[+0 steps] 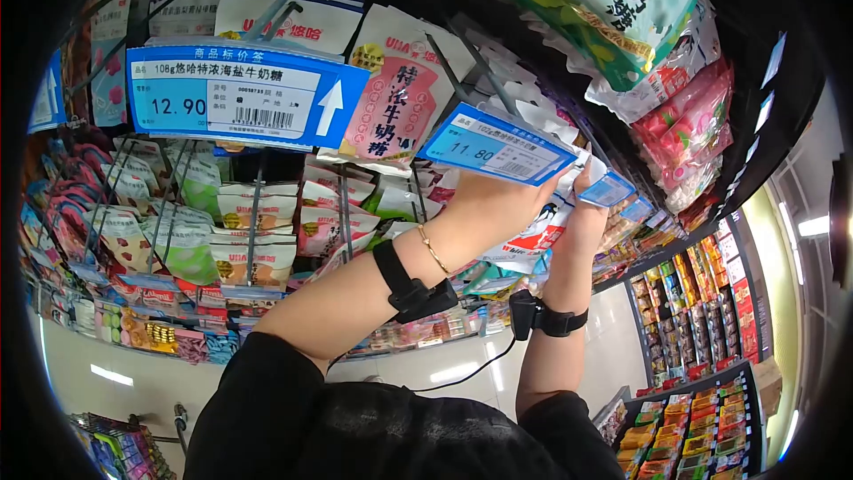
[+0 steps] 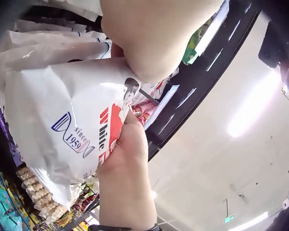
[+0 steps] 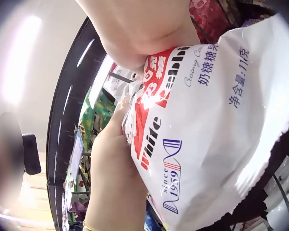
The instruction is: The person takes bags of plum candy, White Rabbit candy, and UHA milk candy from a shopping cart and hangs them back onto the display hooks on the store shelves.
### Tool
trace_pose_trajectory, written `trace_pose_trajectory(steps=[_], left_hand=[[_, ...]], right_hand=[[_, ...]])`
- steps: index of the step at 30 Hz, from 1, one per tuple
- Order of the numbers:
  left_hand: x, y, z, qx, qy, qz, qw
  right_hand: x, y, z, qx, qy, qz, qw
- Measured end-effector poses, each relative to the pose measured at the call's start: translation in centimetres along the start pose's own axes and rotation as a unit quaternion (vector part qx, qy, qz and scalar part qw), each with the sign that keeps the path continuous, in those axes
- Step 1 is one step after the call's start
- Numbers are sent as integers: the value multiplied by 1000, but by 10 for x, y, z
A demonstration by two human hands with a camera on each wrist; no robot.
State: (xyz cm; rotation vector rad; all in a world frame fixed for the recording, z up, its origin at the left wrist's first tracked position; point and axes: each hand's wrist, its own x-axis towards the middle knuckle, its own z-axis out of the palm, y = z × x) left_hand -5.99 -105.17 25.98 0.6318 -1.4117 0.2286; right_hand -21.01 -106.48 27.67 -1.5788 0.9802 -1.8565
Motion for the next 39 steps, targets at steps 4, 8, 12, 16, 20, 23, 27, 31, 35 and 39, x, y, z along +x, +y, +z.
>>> trace_pose_trajectory(steps=[4, 8, 12, 16, 20, 23, 27, 31, 35, 39], left_hand=[[1, 2, -2, 21, -20, 15, 999], [-1, -1, -4, -18, -95, -18, 995], [2, -1, -1, 43, -17, 45, 998], [2, -1, 2, 58, -3, 37, 998], [1, -2, 5, 66, -10, 32, 997], [-4, -8, 10, 71, -23, 23, 997], [-7, -15, 7, 88, -11, 34, 995], [-7, -22, 7, 81, -29, 18, 996], [-6, -20, 3, 71, -74, -16, 995], [-7, -15, -4, 97, -118, -40, 987]], right_hand=[[-2, 2, 1, -19, 18, -35, 999], [-3, 7, 4, -47, 10, -98, 994], [0, 11, 7, -50, 26, -123, 991], [-9, 8, 7, -89, 14, -156, 984], [-13, 11, 12, -36, 68, -186, 980], [-5, 22, 8, -68, 24, -191, 979], [0, 19, 13, -168, -6, -149, 974], [14, 37, 10, -230, -16, -175, 957], [17, 39, 10, -251, -4, -165, 954], [3, 30, 7, -185, 11, -124, 975]])
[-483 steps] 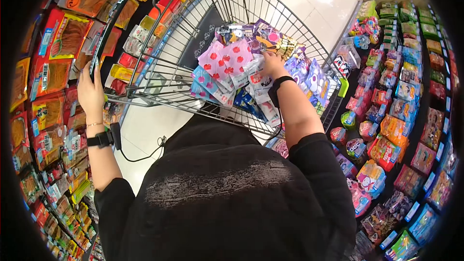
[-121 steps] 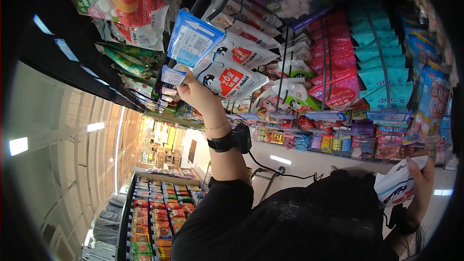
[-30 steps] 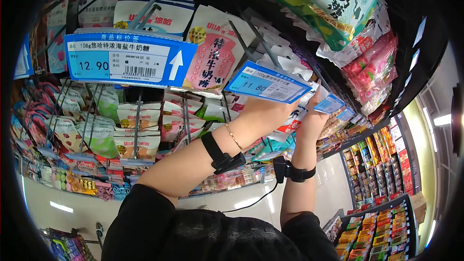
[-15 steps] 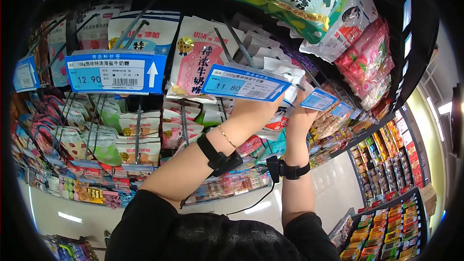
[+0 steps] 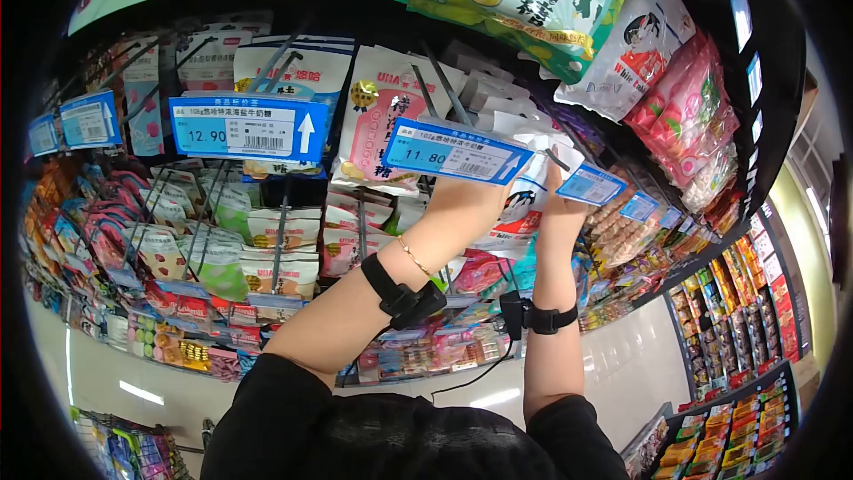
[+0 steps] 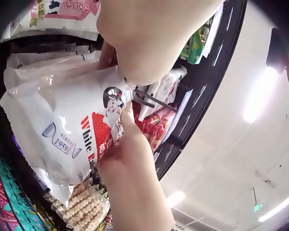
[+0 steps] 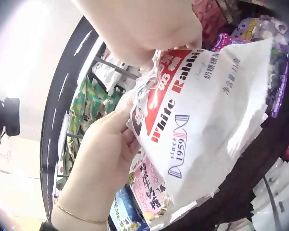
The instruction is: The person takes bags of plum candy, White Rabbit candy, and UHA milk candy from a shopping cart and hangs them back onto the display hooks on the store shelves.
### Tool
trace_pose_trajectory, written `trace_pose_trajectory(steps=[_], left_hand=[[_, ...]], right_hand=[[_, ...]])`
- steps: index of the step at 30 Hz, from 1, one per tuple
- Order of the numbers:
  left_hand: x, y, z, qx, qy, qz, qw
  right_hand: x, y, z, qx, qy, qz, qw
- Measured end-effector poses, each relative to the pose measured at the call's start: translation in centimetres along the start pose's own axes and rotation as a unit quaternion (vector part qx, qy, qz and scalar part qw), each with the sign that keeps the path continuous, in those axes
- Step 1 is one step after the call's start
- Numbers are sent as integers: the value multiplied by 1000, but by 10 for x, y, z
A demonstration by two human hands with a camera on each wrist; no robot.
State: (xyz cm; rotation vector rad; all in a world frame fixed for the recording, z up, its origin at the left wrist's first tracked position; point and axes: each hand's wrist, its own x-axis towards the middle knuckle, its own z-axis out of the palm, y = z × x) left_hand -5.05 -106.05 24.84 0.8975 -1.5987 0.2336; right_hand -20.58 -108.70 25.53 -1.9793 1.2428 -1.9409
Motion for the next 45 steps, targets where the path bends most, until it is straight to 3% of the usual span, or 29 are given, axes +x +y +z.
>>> trace_pose_trajectory(steps=[2, 3, 5, 9, 11, 13, 15, 17, 21, 23, 27, 29, 33, 35, 37, 40, 43, 45], left_hand=[[-8, 3, -8, -20, -16, 17, 1000], [-13, 4, -14, -10, -20, 19, 1000], [-22, 5, -27, -29, -156, -47, 986], [-42, 19, -70, -26, -168, -29, 985], [-59, 25, -90, -6, -137, 14, 990], [-77, 40, -117, 4, -245, -68, 967], [-102, 55, -138, 18, -241, -80, 967], [-125, 76, -158, -2, -254, -161, 954], [-185, 115, -181, 69, -202, -293, 932], [-216, 135, -184, 74, -70, -353, 930], [-241, 190, -186, 225, -50, -425, 875], [-256, 215, -186, 286, -87, -461, 836], [-291, 260, -194, 394, -134, -479, 773], [-307, 283, -206, 401, -104, -506, 757], [-327, 308, -221, 461, -110, -515, 714], [-358, 341, -249, 500, -65, -542, 673], [-394, 371, -283, 536, -44, -565, 626], [-416, 395, -310, 544, -8, -557, 627]], right_hand=[[-10, 16, -9, 169, 8, 21, 985], [-17, 16, -15, 140, 35, 15, 989], [-30, -2, -34, 15, 10, 43, 999], [-64, 8, -67, -20, 18, -36, 999], [-87, 18, -85, -12, -15, -41, 999], [-107, 25, -99, 21, -72, -24, 997], [-127, 42, -109, 32, -151, -3, 988], [-138, 46, -113, 80, -240, -8, 968], [-148, 54, -109, 148, -431, 6, 890], [-153, 62, -107, 151, -484, -10, 862], [-164, 63, -101, 154, -594, -31, 789], [-172, 61, -96, 175, -619, -25, 765], [-206, 70, -71, 203, -670, -93, 708], [-220, 53, -66, 213, -700, -60, 679], [-231, 33, -59, 235, -711, -108, 654], [-249, 1, -52, 234, -745, -110, 615], [-270, -31, -40, 265, -744, -136, 598], [-289, -61, -34, 274, -739, -139, 599]])
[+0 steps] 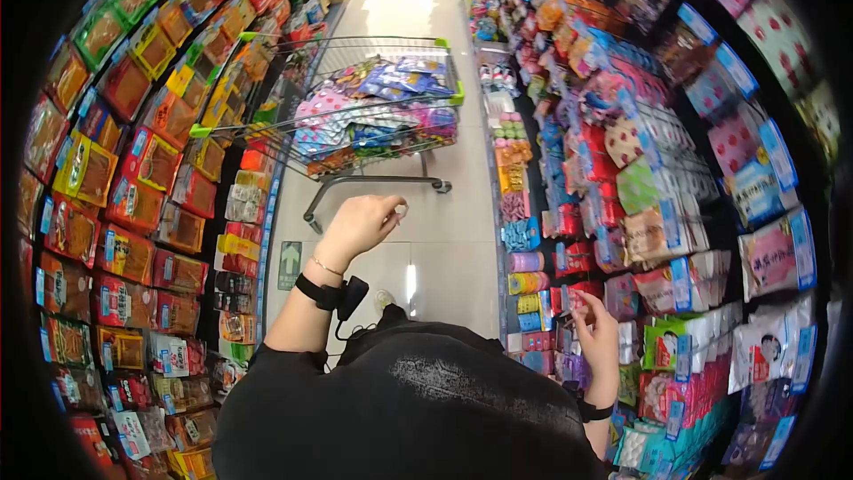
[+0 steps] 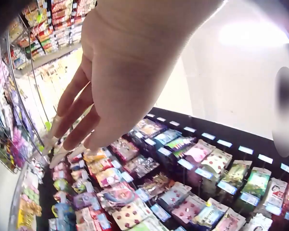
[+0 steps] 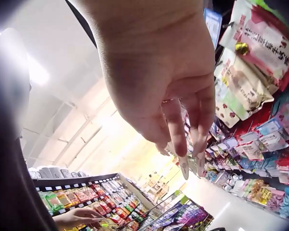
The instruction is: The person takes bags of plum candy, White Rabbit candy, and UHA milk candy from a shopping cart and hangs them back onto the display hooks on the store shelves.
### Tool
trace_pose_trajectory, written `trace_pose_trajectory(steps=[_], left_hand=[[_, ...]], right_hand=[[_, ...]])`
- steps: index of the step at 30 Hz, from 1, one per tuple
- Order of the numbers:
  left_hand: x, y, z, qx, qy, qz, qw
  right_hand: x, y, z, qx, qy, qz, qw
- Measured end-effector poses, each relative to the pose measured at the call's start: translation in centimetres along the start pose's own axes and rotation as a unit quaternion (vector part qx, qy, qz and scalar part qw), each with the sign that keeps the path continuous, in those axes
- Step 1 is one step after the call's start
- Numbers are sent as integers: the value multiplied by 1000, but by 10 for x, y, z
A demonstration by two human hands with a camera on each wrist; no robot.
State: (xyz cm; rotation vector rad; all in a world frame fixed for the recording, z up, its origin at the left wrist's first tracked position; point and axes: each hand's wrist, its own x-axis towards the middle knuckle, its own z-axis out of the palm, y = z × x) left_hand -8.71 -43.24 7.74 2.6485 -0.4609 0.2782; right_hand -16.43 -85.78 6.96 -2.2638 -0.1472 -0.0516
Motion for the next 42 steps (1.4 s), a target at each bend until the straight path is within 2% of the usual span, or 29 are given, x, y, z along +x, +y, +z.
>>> trace_pose_trajectory(steps=[6, 11, 13, 18, 20, 21, 25, 29, 33, 34, 36, 38, 40, 42], left_hand=[[-34, -124, -40, -18, 24, -114, 993], [-68, -211, -72, 14, 19, -203, 979], [-74, -227, -85, 20, 22, -237, 971], [-88, -273, -101, 20, 40, -257, 965], [-91, -290, -100, 49, 75, -249, 964], [-91, -299, -100, 41, 61, -273, 959], [-81, -319, -97, 8, 90, -282, 955], [-59, -342, -98, 45, 107, -269, 956], [-25, -377, -108, 86, 137, -290, 943], [-14, -388, -108, 86, 136, -298, 941], [7, -418, -110, 118, 153, -303, 933], [25, -451, -101, 114, 128, -335, 927], [30, -490, -74, 156, 93, -367, 912], [37, -511, -54, 245, 31, -398, 883]], right_hand=[[89, -55, 91, -11, -47, -47, 998], [159, -120, 165, 3, -139, -57, 989], [182, -137, 188, -6, -153, -96, 984], [229, -164, 232, -5, -180, -104, 978], [250, -167, 246, 4, -187, -125, 974], [261, -171, 253, 4, -193, -130, 973], [311, -185, 280, 20, -221, -95, 970], [382, -185, 319, 27, -222, -148, 963], [475, -223, 354, 74, -257, -170, 948], [507, -230, 367, 55, -273, -203, 939], [566, -241, 403, 105, -336, -201, 914], [616, -256, 450, 131, -427, -146, 883], [653, -257, 507, 61, -502, -128, 853], [679, -242, 574, -89, -587, -82, 800]])
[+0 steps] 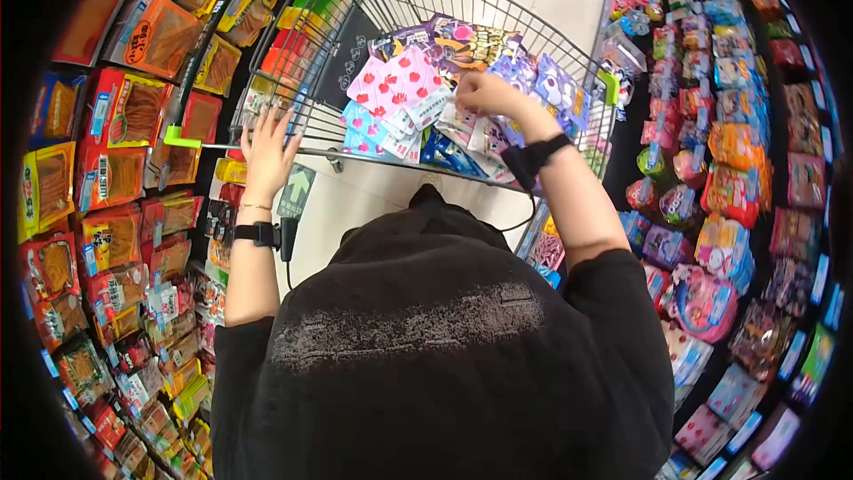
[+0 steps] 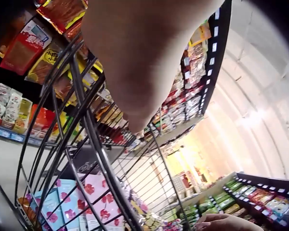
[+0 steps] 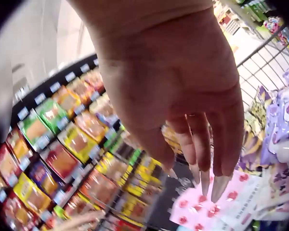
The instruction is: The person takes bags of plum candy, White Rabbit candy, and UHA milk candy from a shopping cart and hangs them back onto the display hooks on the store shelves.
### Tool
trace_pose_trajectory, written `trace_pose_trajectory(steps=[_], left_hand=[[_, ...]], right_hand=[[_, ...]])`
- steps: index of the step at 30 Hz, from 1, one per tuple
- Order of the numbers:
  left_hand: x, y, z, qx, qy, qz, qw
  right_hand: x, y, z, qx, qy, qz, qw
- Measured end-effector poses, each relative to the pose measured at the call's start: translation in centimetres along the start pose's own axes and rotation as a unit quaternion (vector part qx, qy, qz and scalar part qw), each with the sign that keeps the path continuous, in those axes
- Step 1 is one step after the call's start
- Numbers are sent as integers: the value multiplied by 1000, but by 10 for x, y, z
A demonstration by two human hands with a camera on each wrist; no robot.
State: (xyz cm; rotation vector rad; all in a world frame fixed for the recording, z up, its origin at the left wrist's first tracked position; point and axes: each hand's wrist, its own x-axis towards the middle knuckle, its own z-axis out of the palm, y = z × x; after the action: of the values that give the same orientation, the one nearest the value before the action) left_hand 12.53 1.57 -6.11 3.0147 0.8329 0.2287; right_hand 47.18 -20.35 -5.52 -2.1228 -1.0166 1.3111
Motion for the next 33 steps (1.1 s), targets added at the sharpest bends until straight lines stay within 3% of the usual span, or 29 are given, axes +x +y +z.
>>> trace_pose_trajectory(steps=[2, 4, 5, 6, 8, 10, 12, 13, 16, 22, 26, 28, 30, 32, 33], left_hand=[[8, 11, 10, 81, -3, -52, 995], [10, 9, 12, 92, -7, -54, 994], [12, 11, 10, 90, -23, -60, 994], [15, 13, 8, 88, -38, -66, 993], [21, 16, 2, 76, -47, -86, 992], [25, 14, -1, 61, -82, -90, 991], [30, 15, -1, 57, -82, -97, 990], [31, 14, -2, 52, -81, -96, 991], [34, 11, 0, 46, -76, -96, 991], [37, 4, 1, 44, -61, -86, 993], [39, -3, 1, 25, -68, -68, 995], [39, -8, 2, 25, -72, -48, 996], [41, -11, 3, 16, -71, -36, 997], [40, -13, 3, 21, -81, -38, 996], [40, -15, 4, 22, -87, -35, 995]], right_hand=[[69, 36, 20, -184, -101, 79, 974], [85, 52, 39, -312, -104, -5, 944], [119, 115, 67, -305, -27, -48, 951], [121, 115, 71, -305, -43, -52, 950], [113, 106, 80, -281, 86, -26, 956], [117, 99, 92, -297, 72, -6, 952], [116, 98, 102, -377, 145, 4, 915], [118, 100, 106, -325, 115, 38, 938], [121, 95, 110, -303, 102, 70, 945], [116, 90, 104, -335, 62, 40, 939], [129, 89, 101, -304, 101, 62, 945], [134, 79, 105, -245, 183, 121, 944], [147, 88, 114, -253, 188, 175, 933], [158, 109, 127, -335, 119, 202, 913], [152, 99, 125, -429, 90, 148, 887]])
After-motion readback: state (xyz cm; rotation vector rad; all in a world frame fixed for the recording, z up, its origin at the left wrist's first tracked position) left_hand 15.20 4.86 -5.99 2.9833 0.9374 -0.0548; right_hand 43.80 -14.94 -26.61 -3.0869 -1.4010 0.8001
